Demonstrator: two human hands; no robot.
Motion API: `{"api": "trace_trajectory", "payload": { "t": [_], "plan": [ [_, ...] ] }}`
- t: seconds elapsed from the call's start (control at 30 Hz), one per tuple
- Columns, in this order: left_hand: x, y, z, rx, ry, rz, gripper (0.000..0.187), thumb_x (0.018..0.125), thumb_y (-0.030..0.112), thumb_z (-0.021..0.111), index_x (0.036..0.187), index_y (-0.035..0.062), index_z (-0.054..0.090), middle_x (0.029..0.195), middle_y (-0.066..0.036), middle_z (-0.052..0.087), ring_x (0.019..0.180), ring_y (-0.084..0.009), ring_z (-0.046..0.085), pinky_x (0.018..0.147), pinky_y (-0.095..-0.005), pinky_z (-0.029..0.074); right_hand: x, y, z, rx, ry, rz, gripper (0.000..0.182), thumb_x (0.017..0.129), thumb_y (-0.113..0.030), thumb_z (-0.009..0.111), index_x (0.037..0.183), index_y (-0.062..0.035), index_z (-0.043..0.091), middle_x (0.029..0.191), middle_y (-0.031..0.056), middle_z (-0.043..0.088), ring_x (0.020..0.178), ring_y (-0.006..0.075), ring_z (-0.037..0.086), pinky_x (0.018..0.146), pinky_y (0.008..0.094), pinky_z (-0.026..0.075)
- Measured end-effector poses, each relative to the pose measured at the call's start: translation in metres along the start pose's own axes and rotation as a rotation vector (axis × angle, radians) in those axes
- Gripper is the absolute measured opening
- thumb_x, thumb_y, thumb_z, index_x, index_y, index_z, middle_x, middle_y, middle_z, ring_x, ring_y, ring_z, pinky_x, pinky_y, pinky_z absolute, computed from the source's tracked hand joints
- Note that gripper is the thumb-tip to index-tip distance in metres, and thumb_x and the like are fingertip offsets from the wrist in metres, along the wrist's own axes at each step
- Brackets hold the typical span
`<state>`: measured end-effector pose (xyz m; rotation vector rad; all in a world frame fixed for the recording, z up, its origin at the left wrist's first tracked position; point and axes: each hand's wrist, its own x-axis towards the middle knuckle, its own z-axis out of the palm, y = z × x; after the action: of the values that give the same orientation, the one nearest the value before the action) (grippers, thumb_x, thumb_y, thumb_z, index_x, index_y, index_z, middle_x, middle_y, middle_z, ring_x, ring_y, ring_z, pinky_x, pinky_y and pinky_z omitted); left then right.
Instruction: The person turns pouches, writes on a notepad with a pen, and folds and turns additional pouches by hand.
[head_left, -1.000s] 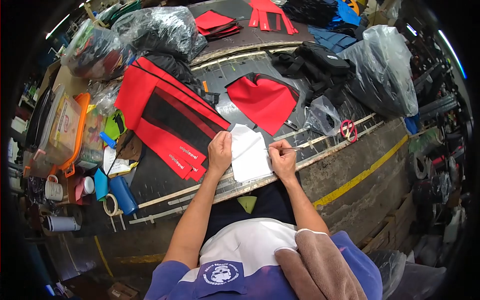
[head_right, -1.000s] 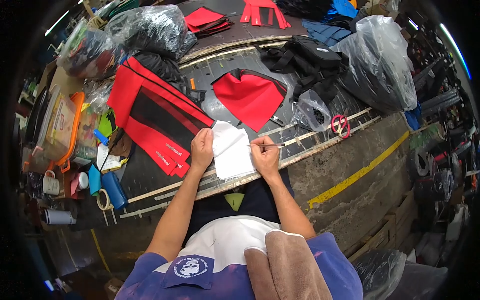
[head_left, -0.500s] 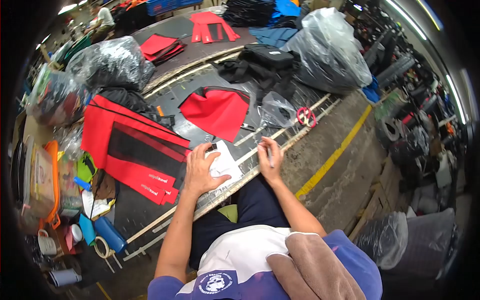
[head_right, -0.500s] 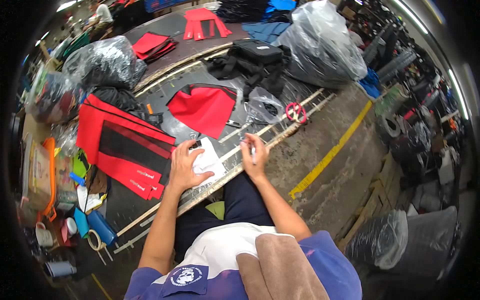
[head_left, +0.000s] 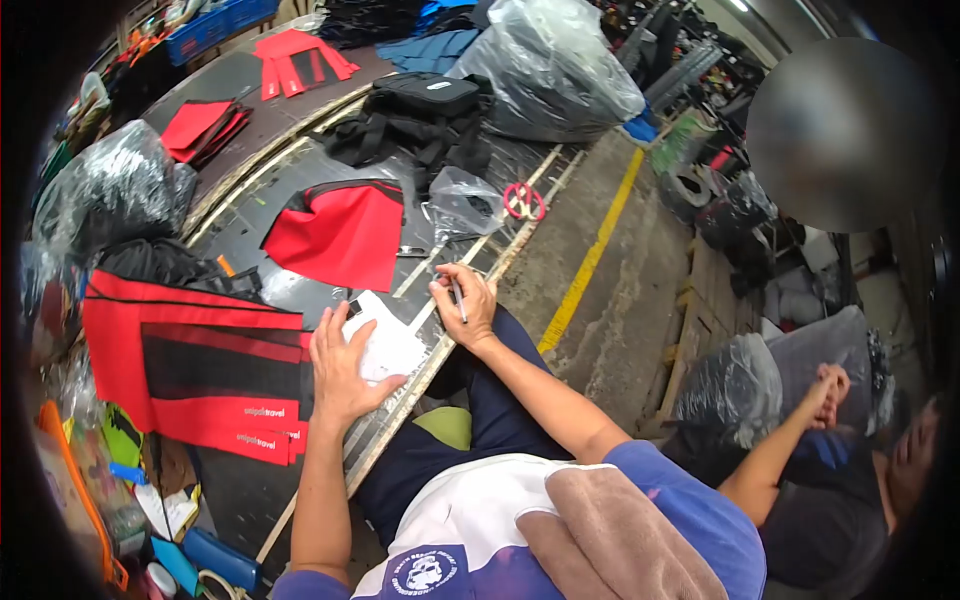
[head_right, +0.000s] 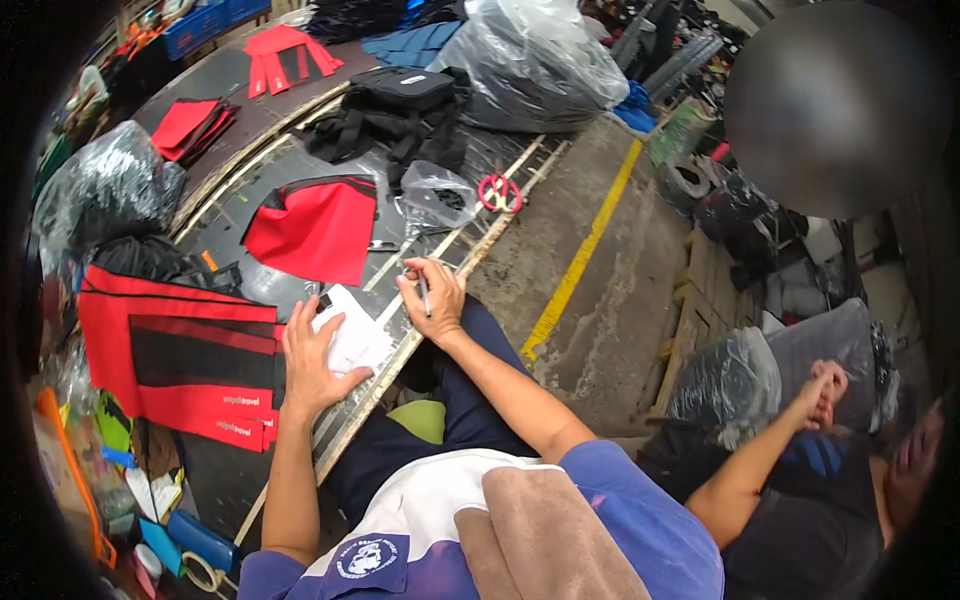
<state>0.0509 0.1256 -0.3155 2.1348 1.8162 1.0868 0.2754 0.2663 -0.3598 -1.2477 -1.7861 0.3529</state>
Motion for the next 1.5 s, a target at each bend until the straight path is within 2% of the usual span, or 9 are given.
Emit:
{"api": "trace_trajectory", "payload": {
  "t": [0.4, 0.5, 0.57, 0.83, 0.97, 1.13, 1.27, 1.37, 1.5],
  "plan": [
    [-0.009, -0.031, 0.017, -0.107, 0.078, 0.002, 0.056, 0.079, 0.019, 0.087, 0.129, 0.0056, 0.066, 0.151, -0.024, 0.054, 0.142, -0.0472, 0.048, 0.117, -0.0549, 0.038, 0.008, -0.002, -0.011, 0.010, -0.010, -0.072, 0.029, 0.086, -0.026, 0.078, 0.112, -0.0171, 0.072, 0.091, -0.0028, 0.069, 0.090, 0.0213, 0.066, 0.082, 0.0401, 0.040],
    [-0.022, -0.060, 0.026, -0.305, 0.175, -0.126, 0.037, 0.091, 0.005, 0.074, 0.127, 0.0010, 0.064, 0.140, -0.023, 0.063, 0.133, -0.0398, 0.059, 0.111, -0.0467, 0.045, -0.002, -0.004, -0.024, -0.018, -0.032, -0.070, 0.033, 0.086, -0.026, 0.078, 0.117, -0.0170, 0.070, 0.095, -0.0010, 0.068, 0.094, 0.0222, 0.065, 0.081, 0.0394, 0.040],
    [-0.024, -0.062, 0.026, -0.594, 0.150, -0.491, 0.026, 0.100, -0.001, 0.062, 0.126, -0.0035, 0.064, 0.131, -0.020, 0.067, 0.122, -0.0327, 0.065, 0.106, -0.0410, 0.049, -0.004, -0.006, -0.033, -0.039, -0.122, -0.120, 0.041, 0.086, -0.027, 0.078, 0.125, -0.0156, 0.067, 0.103, 0.0030, 0.068, 0.102, 0.0255, 0.063, 0.089, 0.0424, 0.041],
    [-0.007, -0.031, 0.029, -0.513, 0.472, -0.301, 0.028, 0.111, 0.010, 0.053, 0.128, -0.0083, 0.065, 0.120, -0.019, 0.071, 0.106, -0.0261, 0.065, 0.100, -0.0388, 0.050, -0.069, -0.004, -0.038, -0.140, -0.037, -0.189, 0.053, 0.095, -0.023, 0.074, 0.145, -0.0128, 0.057, 0.138, 0.0109, 0.065, 0.140, 0.0362, 0.052, 0.112, 0.0507, 0.039],
    [-0.021, -0.080, 0.031, -0.548, 0.247, -0.448, 0.038, 0.114, 0.018, 0.052, 0.141, -0.0075, 0.060, 0.131, -0.017, 0.069, 0.114, -0.0230, 0.063, 0.106, -0.0346, 0.047, -0.076, -0.004, -0.049, -0.170, -0.084, -0.196, 0.051, 0.099, -0.022, 0.072, 0.146, -0.0130, 0.056, 0.148, 0.0111, 0.062, 0.151, 0.0370, 0.045, 0.114, 0.0492, 0.041],
    [-0.021, -0.082, 0.029, -0.926, 0.291, -0.500, 0.039, 0.114, 0.023, 0.052, 0.135, -0.0084, 0.064, 0.130, -0.015, 0.069, 0.114, -0.0197, 0.063, 0.104, -0.0327, 0.047, -0.079, -0.009, -0.049, -0.066, -0.180, -0.103, 0.050, 0.101, -0.020, 0.071, 0.147, -0.0114, 0.054, 0.154, 0.0120, 0.059, 0.155, 0.0403, 0.040, 0.115, 0.0480, 0.045],
    [-0.016, -0.079, 0.020, -0.993, 0.271, -0.440, 0.037, 0.115, 0.024, 0.053, 0.116, -0.0092, 0.068, 0.109, -0.009, 0.071, 0.097, -0.0148, 0.062, 0.089, -0.0311, 0.050, -0.076, -0.004, -0.046, -0.073, -0.181, -0.151, 0.050, 0.100, -0.017, 0.072, 0.147, -0.0114, 0.054, 0.153, 0.0137, 0.059, 0.154, 0.0437, 0.040, 0.119, 0.0503, 0.044],
    [-0.014, -0.065, 0.017, -0.515, 0.327, -0.239, 0.040, 0.115, 0.027, 0.054, 0.106, -0.0080, 0.070, 0.092, -0.003, 0.065, 0.086, -0.0121, 0.059, 0.080, -0.0304, 0.049, -0.075, -0.007, -0.046, -0.079, -0.165, -0.175, 0.051, 0.099, -0.017, 0.072, 0.146, -0.0111, 0.054, 0.151, 0.0157, 0.060, 0.152, 0.0452, 0.042, 0.117, 0.0512, 0.045],
    [-0.016, -0.062, 0.021, -0.699, 0.346, -0.363, 0.040, 0.114, 0.031, 0.056, 0.099, -0.0030, 0.071, 0.074, 0.002, 0.056, 0.068, -0.0086, 0.052, 0.064, -0.0271, 0.043, -0.076, -0.008, -0.047, -0.078, -0.169, -0.168, 0.050, 0.100, -0.016, 0.071, 0.146, -0.0105, 0.054, 0.152, 0.0162, 0.060, 0.152, 0.0455, 0.042, 0.121, 0.0515, 0.043]
  ]
}}
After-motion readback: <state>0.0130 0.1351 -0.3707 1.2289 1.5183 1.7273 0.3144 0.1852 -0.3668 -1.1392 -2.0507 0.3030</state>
